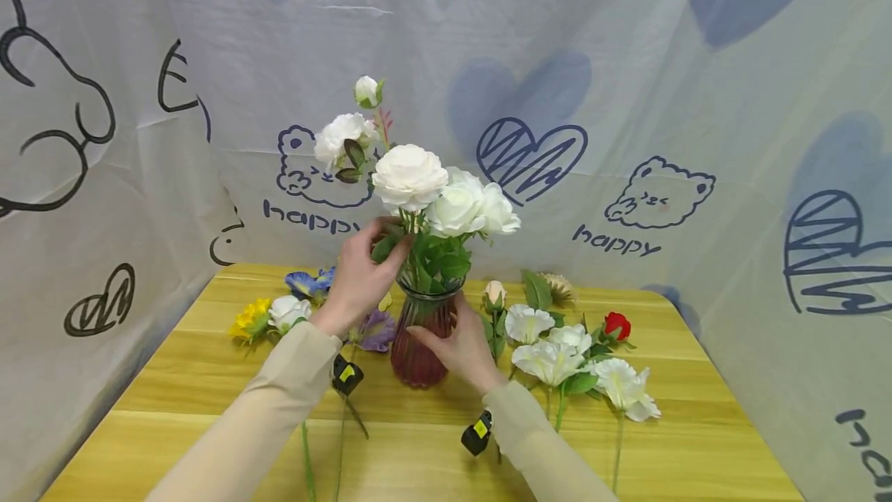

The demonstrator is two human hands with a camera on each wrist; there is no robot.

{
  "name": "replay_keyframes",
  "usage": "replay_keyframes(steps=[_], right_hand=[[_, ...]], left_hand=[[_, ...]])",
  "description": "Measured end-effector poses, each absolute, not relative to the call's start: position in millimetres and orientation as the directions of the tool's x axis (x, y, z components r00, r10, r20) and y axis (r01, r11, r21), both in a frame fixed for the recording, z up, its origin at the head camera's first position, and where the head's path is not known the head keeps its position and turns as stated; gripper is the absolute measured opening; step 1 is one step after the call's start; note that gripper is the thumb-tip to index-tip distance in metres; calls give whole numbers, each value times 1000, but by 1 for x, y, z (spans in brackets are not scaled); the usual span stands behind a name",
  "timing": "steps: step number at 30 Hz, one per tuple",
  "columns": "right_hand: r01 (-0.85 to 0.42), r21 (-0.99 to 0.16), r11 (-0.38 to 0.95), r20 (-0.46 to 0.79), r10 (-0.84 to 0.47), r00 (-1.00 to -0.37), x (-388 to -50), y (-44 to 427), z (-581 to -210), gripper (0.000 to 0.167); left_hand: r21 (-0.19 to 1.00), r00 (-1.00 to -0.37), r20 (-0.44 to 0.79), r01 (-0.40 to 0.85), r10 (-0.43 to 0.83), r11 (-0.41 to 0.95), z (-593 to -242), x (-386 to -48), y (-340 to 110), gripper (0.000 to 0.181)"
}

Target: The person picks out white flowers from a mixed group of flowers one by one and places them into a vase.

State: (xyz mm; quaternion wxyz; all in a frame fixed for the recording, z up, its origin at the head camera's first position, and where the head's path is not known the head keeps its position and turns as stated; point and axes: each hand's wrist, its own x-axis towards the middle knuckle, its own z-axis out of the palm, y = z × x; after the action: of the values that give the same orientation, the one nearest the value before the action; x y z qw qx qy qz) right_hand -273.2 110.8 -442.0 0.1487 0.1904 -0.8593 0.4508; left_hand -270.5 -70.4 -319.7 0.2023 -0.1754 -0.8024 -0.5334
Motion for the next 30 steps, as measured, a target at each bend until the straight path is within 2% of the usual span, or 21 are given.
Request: replay_keyframes(steps=[5,16,24,30], right_hand=[[-460,-718,522,425,-195,-884,-272,111,-441,79],[-482,-712,510,445,-202,-872,-272,111,-441,80],[-476,-711,517,443,-196,-875,-273,110,-441,79],[-465,-713,525,433,-192,-881,-273,110,-441,78]], left_hand=[[770,-847,528,507,58,388,-319,-272,-68,19],[689,-864,478,482,161,540,-322,-274,-68,20],[677,-925,308,377,222,632,-324,-271,-75,37],[745,-909,351,416,224,521,-329,-270,-78,53]])
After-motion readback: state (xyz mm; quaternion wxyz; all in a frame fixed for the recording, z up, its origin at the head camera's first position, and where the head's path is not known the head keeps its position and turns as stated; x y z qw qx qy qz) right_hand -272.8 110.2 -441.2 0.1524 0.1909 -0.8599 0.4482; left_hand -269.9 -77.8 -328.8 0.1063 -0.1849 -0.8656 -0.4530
